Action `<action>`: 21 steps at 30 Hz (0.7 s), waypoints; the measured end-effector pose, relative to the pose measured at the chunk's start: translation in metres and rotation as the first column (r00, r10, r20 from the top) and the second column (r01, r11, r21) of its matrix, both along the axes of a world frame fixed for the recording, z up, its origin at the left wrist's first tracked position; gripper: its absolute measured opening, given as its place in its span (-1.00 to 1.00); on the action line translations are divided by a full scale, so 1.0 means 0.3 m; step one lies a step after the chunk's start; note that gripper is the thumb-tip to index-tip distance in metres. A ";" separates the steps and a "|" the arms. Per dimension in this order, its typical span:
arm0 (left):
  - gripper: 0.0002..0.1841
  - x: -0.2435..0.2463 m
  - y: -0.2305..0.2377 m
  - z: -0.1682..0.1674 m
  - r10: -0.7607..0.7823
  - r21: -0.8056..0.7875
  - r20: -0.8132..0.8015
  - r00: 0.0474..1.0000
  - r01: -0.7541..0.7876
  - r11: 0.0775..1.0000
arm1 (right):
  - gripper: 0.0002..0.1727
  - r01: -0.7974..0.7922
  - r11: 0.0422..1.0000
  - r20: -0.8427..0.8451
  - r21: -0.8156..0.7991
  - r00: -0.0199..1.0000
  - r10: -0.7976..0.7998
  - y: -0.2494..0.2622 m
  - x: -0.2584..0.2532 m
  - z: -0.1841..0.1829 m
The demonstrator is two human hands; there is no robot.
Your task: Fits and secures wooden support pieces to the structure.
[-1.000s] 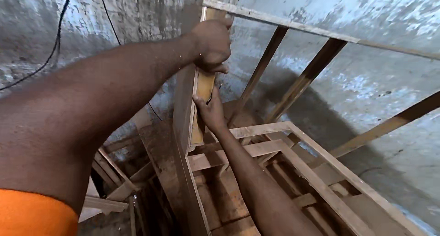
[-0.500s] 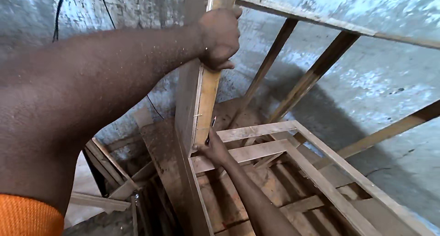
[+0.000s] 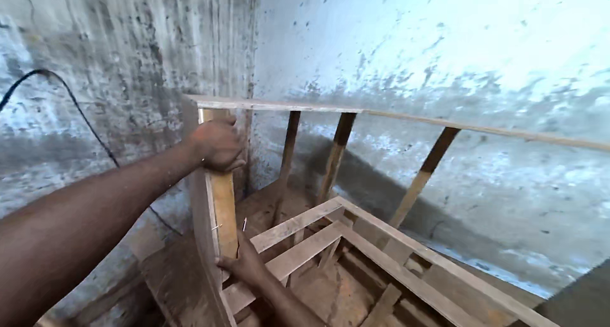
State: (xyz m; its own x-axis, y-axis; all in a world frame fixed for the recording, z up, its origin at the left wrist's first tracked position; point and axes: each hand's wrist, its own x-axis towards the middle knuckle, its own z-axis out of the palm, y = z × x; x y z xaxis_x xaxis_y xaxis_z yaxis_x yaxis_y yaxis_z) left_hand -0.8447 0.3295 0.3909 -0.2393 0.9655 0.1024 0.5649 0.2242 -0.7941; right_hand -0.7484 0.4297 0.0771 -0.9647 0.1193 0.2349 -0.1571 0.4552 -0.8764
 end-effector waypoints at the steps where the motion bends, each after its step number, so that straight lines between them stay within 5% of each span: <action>1: -0.20 -0.004 0.002 0.000 0.002 0.000 -0.010 1.000 -0.002 1.000 | 0.16 0.027 0.996 -0.059 -0.085 0.998 -0.032 -0.025 -0.008 0.032; 5: -0.17 -0.025 0.003 -0.004 -0.013 0.000 -0.014 1.000 0.013 1.000 | 0.19 0.140 0.965 -0.168 -0.221 0.969 -0.179 -0.108 -0.064 0.180; 10: -0.34 -0.037 -0.063 -0.028 -0.390 0.238 -0.054 0.919 0.391 0.889 | -0.18 0.068 0.962 -0.154 -0.264 0.982 -0.112 -0.009 0.014 0.223; 14: -0.38 -0.042 -0.063 -0.047 -0.385 0.323 -0.095 0.918 0.394 0.860 | -0.30 0.153 0.953 -0.200 -0.263 0.957 -0.209 0.263 -0.002 0.266; 21: -0.48 -0.048 -0.046 -0.048 -0.203 0.245 -0.044 0.978 0.208 0.947 | -0.34 0.320 0.941 -0.249 -0.108 0.908 -0.338 0.780 -0.085 0.297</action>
State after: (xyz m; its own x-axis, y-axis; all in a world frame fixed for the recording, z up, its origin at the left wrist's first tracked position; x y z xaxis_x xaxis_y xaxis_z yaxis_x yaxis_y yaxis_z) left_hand -0.8590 0.3157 0.3767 -0.0345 0.9375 0.3462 0.6059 0.2951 -0.7388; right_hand -0.7740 0.6636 0.1662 -0.7738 0.4423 0.4535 -0.2344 0.4653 -0.8536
